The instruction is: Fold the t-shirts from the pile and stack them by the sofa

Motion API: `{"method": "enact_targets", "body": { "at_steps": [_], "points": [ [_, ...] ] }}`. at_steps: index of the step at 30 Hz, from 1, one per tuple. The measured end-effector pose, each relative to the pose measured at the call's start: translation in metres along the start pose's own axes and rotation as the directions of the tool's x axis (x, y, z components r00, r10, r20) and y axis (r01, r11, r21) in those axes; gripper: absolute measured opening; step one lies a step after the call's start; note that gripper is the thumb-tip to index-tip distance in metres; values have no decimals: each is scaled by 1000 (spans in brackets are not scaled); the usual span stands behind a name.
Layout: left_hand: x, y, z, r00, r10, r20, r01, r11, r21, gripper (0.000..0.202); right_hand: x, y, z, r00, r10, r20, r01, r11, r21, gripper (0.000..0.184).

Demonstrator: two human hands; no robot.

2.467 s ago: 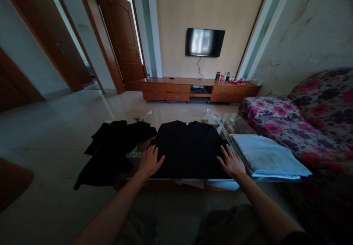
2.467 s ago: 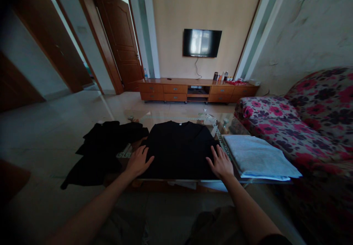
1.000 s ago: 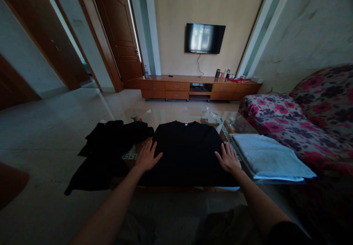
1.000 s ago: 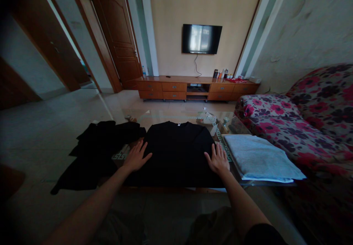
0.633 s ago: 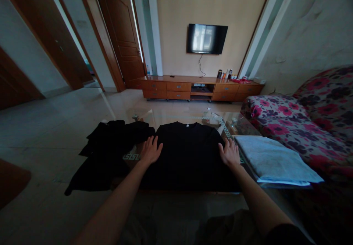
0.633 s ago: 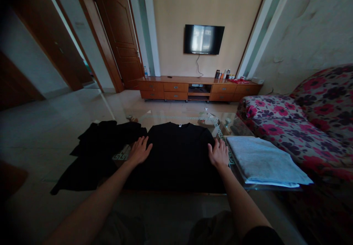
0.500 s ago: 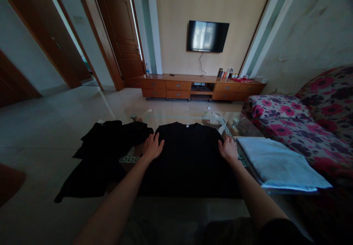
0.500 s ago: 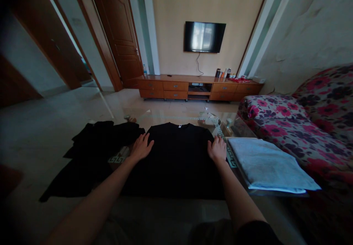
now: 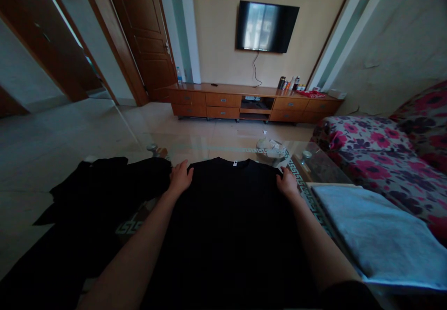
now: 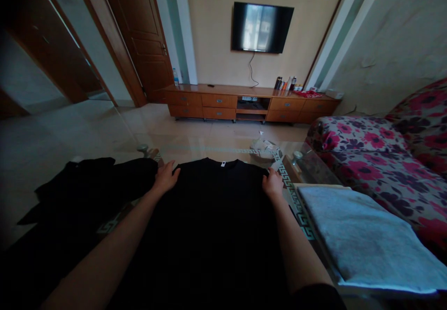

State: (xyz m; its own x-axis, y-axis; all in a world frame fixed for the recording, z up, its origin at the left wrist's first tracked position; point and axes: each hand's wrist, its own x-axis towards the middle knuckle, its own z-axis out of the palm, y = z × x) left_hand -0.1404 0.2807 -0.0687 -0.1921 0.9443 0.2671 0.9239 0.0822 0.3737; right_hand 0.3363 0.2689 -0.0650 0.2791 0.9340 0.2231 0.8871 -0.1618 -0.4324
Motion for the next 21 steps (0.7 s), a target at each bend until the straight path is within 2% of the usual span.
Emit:
{"method": "enact_targets", "body": {
  "at_steps": [2, 6, 10, 12, 16, 21],
  "points": [
    [12, -3, 7, 1000, 5, 3, -5, 999, -45, 52, 10, 4, 5, 1000, -22, 11, 22, 1000, 14, 57],
    [29, 0, 18, 996, 88, -5, -88, 990, -110, 54, 23, 6, 9, 999, -29, 29, 26, 995, 96, 65],
    [34, 9, 22, 996, 90, 13, -89, 996, -25, 53, 27, 3, 10, 999, 33, 41, -39, 990, 134, 64],
    [32, 14, 19, 996, 89, 32, -90, 996, 18, 51, 26, -1, 8, 999, 19, 37, -26, 984, 179, 59],
    [24, 24, -3, 983, 173, 59, -171, 985, -23, 35, 17, -12, -8, 996, -78, 33, 65, 949, 307, 45],
    [0, 33, -50, 973, 224, -55, -230, 959, -167, 27, -10, -28, -52, 990, -127, -55, 138, 912, 386, 35]
  ]
}}
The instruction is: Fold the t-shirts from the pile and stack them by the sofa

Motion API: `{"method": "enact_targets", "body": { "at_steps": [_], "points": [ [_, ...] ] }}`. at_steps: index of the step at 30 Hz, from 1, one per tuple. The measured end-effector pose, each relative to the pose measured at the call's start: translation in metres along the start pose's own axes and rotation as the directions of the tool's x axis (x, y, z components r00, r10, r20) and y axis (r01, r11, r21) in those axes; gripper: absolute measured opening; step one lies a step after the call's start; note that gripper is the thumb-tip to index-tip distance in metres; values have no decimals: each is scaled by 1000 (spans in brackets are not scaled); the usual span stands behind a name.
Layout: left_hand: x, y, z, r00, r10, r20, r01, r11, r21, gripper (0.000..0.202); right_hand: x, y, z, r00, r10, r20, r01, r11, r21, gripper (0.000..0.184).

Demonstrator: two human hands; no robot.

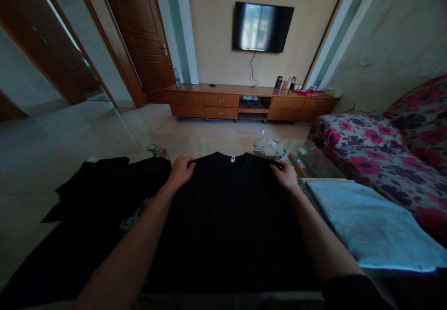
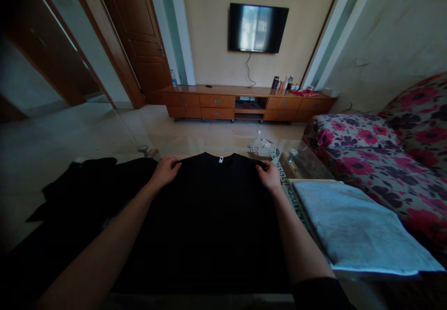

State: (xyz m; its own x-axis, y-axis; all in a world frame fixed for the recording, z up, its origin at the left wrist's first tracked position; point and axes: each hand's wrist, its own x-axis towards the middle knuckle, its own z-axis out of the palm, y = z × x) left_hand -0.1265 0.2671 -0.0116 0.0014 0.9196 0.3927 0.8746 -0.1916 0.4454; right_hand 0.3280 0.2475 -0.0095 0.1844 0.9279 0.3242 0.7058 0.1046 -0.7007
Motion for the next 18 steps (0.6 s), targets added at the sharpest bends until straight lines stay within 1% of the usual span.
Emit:
{"method": "enact_targets", "body": {
  "at_steps": [3, 5, 7, 9, 10, 12, 14, 16, 18],
  "points": [
    [-23, 14, -32, 998, 39, -52, -43, 997, -71, 26, -22, -20, -28, 998, -38, -49, 39, 999, 19, 35],
    [-43, 22, -55, 996, 68, -53, -74, 990, -119, 25, -40, -30, -49, 996, -61, -66, 64, 997, 41, 37],
    [-67, 28, -78, 997, 68, -40, -74, 982, -174, 26, -62, -35, -70, 995, -88, -54, 93, 992, 87, 38],
    [-94, 31, -100, 998, 47, -36, -54, 972, -227, 28, -88, -36, -91, 995, -100, -29, 103, 985, 139, 38],
    [-108, 31, -110, 998, 45, -35, -52, 967, -250, 29, -102, -34, -100, 995, -103, -15, 104, 982, 158, 36],
    [-138, 30, -127, 997, 78, -16, -79, 956, -283, 27, -132, -25, -117, 994, -112, 13, 109, 980, 165, 30],
    [-168, 26, -139, 990, 135, 41, -118, 951, -284, 24, -163, -11, -131, 987, -141, 80, 128, 982, 140, 22],
    [-194, 22, -144, 973, 192, 130, -156, 956, -250, 22, -191, 2, -140, 972, -163, 170, 151, 985, 83, 15],
    [-216, 19, -145, 940, 248, 232, -206, 959, -193, 21, -213, 11, -144, 950, -173, 260, 179, 984, 1, 14]
  ]
}}
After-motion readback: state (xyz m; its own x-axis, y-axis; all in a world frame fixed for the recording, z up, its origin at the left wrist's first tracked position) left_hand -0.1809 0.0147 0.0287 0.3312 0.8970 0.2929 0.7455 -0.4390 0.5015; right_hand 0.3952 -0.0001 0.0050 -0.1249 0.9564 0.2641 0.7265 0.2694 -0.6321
